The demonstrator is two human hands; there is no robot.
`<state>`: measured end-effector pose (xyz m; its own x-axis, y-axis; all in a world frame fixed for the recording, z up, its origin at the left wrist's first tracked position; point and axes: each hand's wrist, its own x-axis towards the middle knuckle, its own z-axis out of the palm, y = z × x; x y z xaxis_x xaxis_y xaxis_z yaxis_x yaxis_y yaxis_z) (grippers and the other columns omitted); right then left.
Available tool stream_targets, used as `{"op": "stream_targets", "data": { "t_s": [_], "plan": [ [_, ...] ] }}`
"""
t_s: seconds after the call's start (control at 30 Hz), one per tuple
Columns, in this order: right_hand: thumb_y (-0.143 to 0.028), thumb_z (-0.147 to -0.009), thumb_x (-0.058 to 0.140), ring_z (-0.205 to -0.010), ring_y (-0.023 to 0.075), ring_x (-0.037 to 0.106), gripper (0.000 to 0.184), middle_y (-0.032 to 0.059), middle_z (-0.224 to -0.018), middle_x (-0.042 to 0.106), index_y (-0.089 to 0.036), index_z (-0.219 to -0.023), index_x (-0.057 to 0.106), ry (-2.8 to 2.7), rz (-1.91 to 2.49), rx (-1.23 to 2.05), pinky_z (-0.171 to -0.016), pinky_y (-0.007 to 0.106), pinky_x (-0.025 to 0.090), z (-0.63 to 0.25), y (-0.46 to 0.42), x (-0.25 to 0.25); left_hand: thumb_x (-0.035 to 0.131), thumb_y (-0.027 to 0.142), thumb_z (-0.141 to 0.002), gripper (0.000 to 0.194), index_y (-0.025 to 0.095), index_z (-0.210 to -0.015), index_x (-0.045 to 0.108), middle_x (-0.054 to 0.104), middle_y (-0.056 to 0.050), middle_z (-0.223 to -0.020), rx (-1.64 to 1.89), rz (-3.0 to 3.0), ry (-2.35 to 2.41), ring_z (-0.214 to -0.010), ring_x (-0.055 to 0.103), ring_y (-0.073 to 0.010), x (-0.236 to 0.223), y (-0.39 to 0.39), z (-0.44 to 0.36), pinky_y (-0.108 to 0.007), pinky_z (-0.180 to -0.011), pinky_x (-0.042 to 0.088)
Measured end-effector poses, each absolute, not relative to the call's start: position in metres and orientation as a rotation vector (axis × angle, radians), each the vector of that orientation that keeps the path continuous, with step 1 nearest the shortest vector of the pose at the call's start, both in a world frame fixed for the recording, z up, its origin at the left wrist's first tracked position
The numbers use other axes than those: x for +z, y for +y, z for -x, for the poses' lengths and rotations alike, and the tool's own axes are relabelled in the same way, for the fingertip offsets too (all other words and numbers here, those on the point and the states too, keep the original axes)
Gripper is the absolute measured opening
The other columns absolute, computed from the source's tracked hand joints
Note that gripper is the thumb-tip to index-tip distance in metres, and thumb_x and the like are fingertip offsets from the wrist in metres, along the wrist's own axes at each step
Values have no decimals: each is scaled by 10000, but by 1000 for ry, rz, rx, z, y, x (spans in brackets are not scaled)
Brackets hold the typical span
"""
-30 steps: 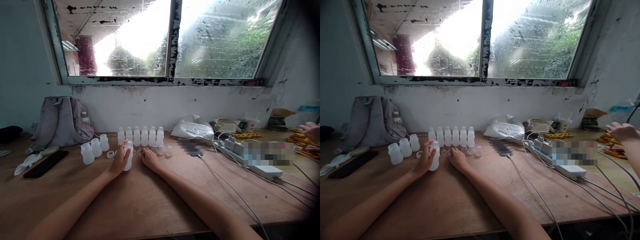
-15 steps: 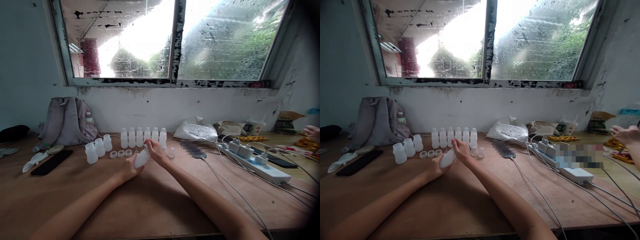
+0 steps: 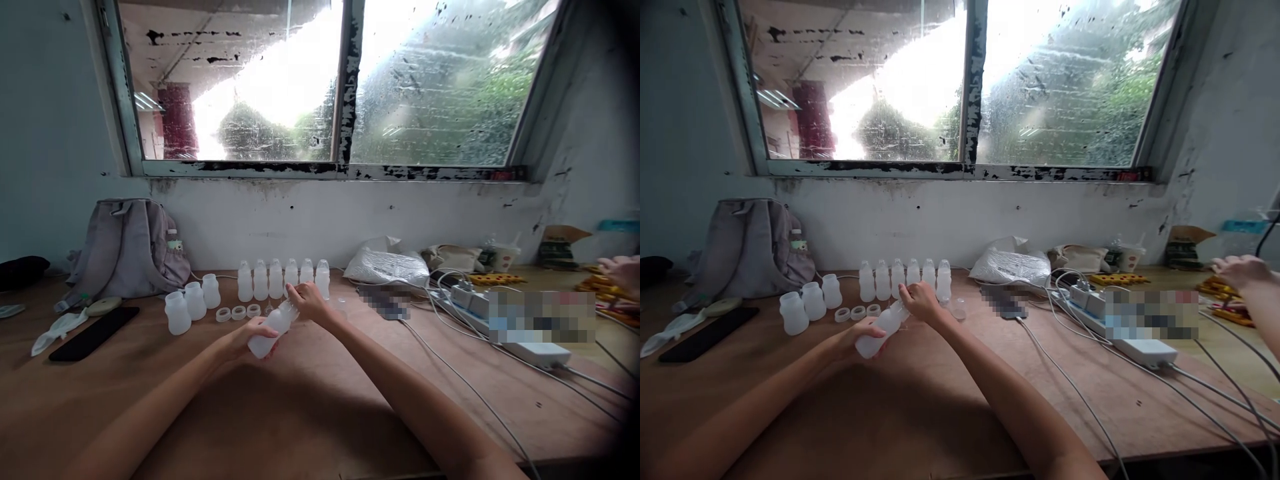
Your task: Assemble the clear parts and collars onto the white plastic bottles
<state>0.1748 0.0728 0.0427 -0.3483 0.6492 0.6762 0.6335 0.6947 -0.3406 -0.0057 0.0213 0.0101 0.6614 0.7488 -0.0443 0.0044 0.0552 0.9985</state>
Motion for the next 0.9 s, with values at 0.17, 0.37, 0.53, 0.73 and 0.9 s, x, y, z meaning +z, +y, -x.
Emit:
{"op": "stream_targets", "data": {
  "t_s": [0.17,0.37,0.53,0.73,0.9],
  "plan": [
    [-358,-844,263,-377,50,207,535,-38,-379,247,-152,-360,363,-2043,917,5,-413,215,167,-173,67,47,480,433,-669,457,90,-971,504,498,-8,-582,464,-1004,340,-430,455,-100,-2,28,8,-200,-386,271],
    [-396,-845,239,-458,99,442,520,14,-458,479,-146,-474,505,-1847,1330,43,-465,205,268,-199,78,70,511,452,-636,530,79,-1012,493,503,-14,-545,164,-978,294,-387,432,-119,-5,30,26,-195,-333,230],
    [-413,-761,436,-442,126,490,390,12,-404,480,-157,-476,510,-1876,1562,165,-443,213,304,-236,95,78,535,421,-611,553,78,-1043,501,548,-37,-571,38,-1120,372,-422,491,-161,-9,31,39,-239,-357,310],
    [-332,-550,700,-312,105,465,232,-25,-395,478,-159,-569,545,-2110,1718,544,-342,211,347,-232,96,55,536,379,-623,498,96,-1033,527,570,-38,-594,61,-1189,434,-458,514,-164,-1,24,31,-246,-382,347],
    [-307,-447,761,-335,128,497,316,-9,-476,506,-150,-539,502,-2168,1806,588,-325,222,348,-215,89,40,558,362,-617,451,133,-1006,554,577,-40,-611,30,-1244,509,-482,527,-171,8,17,33,-254,-393,373]
  ]
}}
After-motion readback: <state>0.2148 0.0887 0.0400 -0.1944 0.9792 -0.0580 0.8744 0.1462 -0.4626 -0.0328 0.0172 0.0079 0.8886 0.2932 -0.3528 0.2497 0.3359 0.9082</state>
